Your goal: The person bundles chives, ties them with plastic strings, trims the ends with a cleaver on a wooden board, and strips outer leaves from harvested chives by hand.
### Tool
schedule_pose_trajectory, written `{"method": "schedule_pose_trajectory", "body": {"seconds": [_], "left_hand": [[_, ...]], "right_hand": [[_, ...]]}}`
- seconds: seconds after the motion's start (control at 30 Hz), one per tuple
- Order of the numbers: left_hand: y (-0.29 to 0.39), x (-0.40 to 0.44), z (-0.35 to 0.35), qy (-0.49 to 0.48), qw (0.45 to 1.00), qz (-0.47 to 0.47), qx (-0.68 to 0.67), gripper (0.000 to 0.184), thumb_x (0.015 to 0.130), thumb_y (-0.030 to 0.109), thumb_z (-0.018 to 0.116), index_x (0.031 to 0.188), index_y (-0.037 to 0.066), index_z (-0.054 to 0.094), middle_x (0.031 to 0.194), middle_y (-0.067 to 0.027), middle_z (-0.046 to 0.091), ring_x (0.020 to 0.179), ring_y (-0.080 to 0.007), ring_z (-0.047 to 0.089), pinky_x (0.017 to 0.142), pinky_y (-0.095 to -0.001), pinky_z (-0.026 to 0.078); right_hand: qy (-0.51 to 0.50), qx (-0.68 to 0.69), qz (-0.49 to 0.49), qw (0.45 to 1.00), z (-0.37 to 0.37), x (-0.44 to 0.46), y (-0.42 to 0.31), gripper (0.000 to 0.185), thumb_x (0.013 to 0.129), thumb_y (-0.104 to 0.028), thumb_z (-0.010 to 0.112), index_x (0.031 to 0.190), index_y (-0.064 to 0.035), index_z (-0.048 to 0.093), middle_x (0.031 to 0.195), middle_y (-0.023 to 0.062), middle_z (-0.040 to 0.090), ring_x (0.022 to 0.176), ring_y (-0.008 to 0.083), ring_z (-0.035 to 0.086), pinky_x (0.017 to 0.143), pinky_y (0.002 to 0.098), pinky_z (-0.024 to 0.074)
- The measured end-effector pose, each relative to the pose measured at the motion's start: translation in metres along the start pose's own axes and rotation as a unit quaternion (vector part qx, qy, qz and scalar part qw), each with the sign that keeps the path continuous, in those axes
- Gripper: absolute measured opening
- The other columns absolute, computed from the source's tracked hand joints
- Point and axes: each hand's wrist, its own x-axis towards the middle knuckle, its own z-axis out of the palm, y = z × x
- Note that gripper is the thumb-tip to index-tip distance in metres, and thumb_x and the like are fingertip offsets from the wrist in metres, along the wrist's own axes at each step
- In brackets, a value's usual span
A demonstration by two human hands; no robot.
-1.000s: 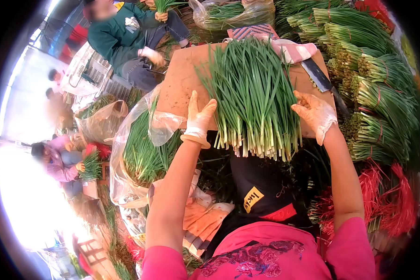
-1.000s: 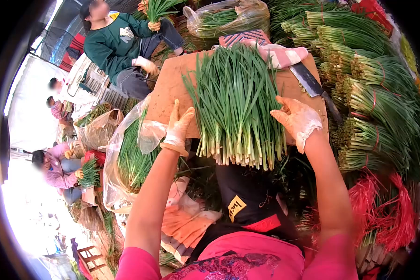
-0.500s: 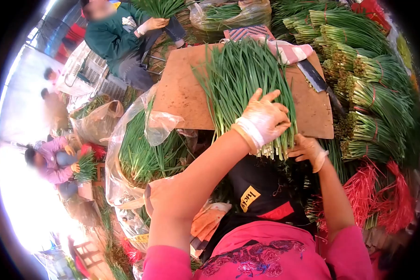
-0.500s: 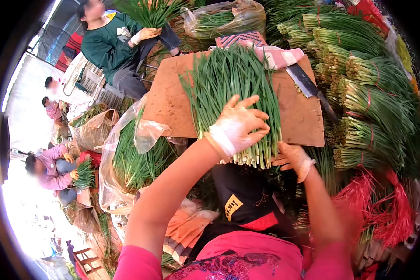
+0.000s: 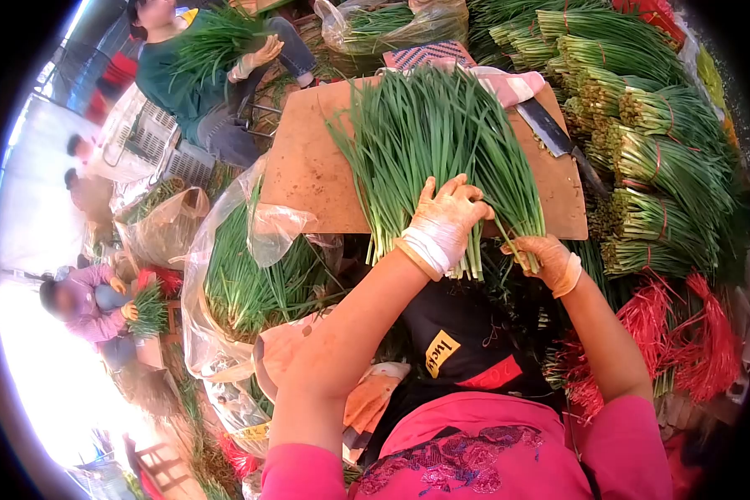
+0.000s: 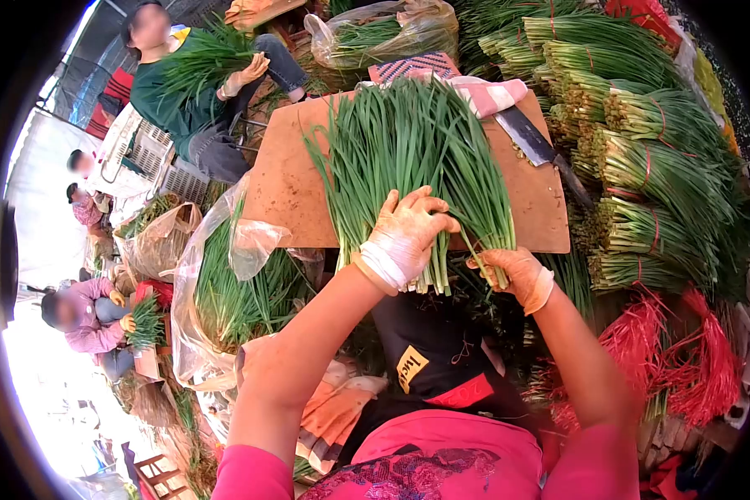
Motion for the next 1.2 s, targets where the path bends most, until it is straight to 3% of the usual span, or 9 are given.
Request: {"method": "schedule_pose_trajectory", "body": {"seconds": [0.37, 0.53, 0.7, 0.87, 0.9, 1.03, 1.1, 1.17, 1.2], "left_hand": [[0.012, -0.001, 0.000, -0.094, 0.990, -0.024, 0.100, 0.031, 0.079, 0.011, 0.054, 0.106, 0.019, 0.066, 0.140, -0.0084, 0.040, 0.139, -0.0313, 0.019, 0.109, -0.0574, 0.017], [0.002, -0.013, 0.006, 0.014, 0.998, -0.057, 0.023, 0.023, 0.077, 0.016, 0.057, 0.098, 0.017, 0.065, 0.134, -0.0094, 0.044, 0.137, -0.0337, 0.022, 0.107, -0.0582, 0.019], [-0.001, -0.017, 0.005, 0.035, 0.996, -0.084, -0.013, 0.024, 0.080, 0.035, 0.063, 0.097, 0.017, 0.065, 0.132, -0.0085, 0.044, 0.136, -0.0341, 0.022, 0.106, -0.0594, 0.020], [-0.002, -0.018, 0.005, 0.056, 0.995, -0.079, -0.021, 0.028, 0.075, 0.034, 0.069, 0.096, 0.017, 0.064, 0.131, -0.0073, 0.045, 0.135, -0.0349, 0.025, 0.105, -0.0605, 0.021], [-0.002, -0.019, 0.005, 0.061, 0.995, -0.077, -0.018, 0.028, 0.075, 0.033, 0.070, 0.096, 0.017, 0.064, 0.131, -0.0071, 0.045, 0.135, -0.0351, 0.025, 0.104, -0.0606, 0.021], [0.002, -0.016, 0.003, 0.049, 0.996, -0.080, 0.008, 0.032, 0.073, 0.031, 0.072, 0.100, 0.019, 0.062, 0.130, -0.0069, 0.045, 0.135, -0.0357, 0.026, 0.103, -0.0601, 0.023], [0.007, -0.014, -0.003, 0.061, 0.997, -0.029, 0.048, 0.036, 0.076, 0.026, 0.068, 0.112, 0.024, 0.059, 0.133, -0.0046, 0.045, 0.135, -0.0346, 0.027, 0.105, -0.0590, 0.022], [0.010, -0.005, -0.009, 0.098, 0.990, 0.076, 0.073, 0.039, 0.079, 0.022, 0.065, 0.117, 0.025, 0.057, 0.133, -0.0027, 0.045, 0.134, -0.0336, 0.028, 0.105, -0.0587, 0.021], [0.008, 0.000, -0.004, 0.057, 0.988, 0.120, 0.080, 0.035, 0.086, 0.027, 0.055, 0.122, 0.028, 0.056, 0.135, 0.0029, 0.046, 0.135, -0.0301, 0.028, 0.107, -0.0595, 0.019]], "right_hand": [[0.048, -0.049, -0.179, 0.981, -0.002, -0.052, -0.095, 0.027, 0.083, -0.028, 0.058, 0.080, -0.0016, 0.065, 0.056, -0.0009, 0.052, 0.045, 0.0081, 0.046, 0.042, 0.0214, 0.0330], [0.060, -0.141, -0.015, 0.988, -0.036, -0.015, -0.087, 0.036, 0.086, -0.034, 0.056, 0.089, 0.0010, 0.066, 0.068, 0.0070, 0.063, 0.053, 0.0128, 0.055, 0.045, 0.0251, 0.0397], [0.202, -0.711, 0.091, 0.667, -0.024, -0.033, -0.111, 0.057, 0.081, -0.051, 0.057, 0.090, 0.0044, 0.066, 0.086, 0.0201, 0.067, 0.069, 0.0210, 0.067, 0.065, 0.0332, 0.0518], [0.087, -0.562, 0.112, 0.815, -0.009, -0.051, -0.059, 0.051, 0.084, -0.047, 0.053, 0.090, 0.0009, 0.067, 0.084, 0.0158, 0.067, 0.076, 0.0252, 0.067, 0.072, 0.0349, 0.0505], [0.021, -0.734, 0.009, 0.679, -0.014, -0.044, -0.034, 0.051, 0.084, -0.048, 0.051, 0.093, -0.0006, 0.067, 0.088, 0.0163, 0.067, 0.086, 0.0262, 0.066, 0.078, 0.0351, 0.0490], [0.057, -0.284, 0.130, 0.948, 0.039, -0.023, -0.003, 0.040, 0.078, -0.013, 0.061, 0.117, -0.0068, 0.054, 0.104, 0.0096, 0.062, 0.089, 0.0251, 0.062, 0.073, 0.0315, 0.0506], [-0.004, -0.697, -0.341, 0.631, 0.036, 0.003, 0.030, 0.021, 0.086, -0.017, 0.055, 0.103, -0.0063, 0.062, 0.074, 0.0108, 0.062, 0.063, 0.0196, 0.060, 0.062, 0.0301, 0.0497], [0.037, -0.478, -0.003, 0.878, 0.087, 0.002, -0.009, 0.022, 0.083, -0.016, 0.057, 0.102, -0.0059, 0.062, 0.081, 0.0142, 0.064, 0.073, 0.0268, 0.063, 0.069, 0.0346, 0.0502], [0.007, -0.599, -0.045, 0.800, 0.087, 0.010, -0.010, 0.024, 0.081, -0.018, 0.059, 0.101, -0.0057, 0.062, 0.085, 0.0155, 0.065, 0.079, 0.0288, 0.063, 0.072, 0.0367, 0.0499]]}}
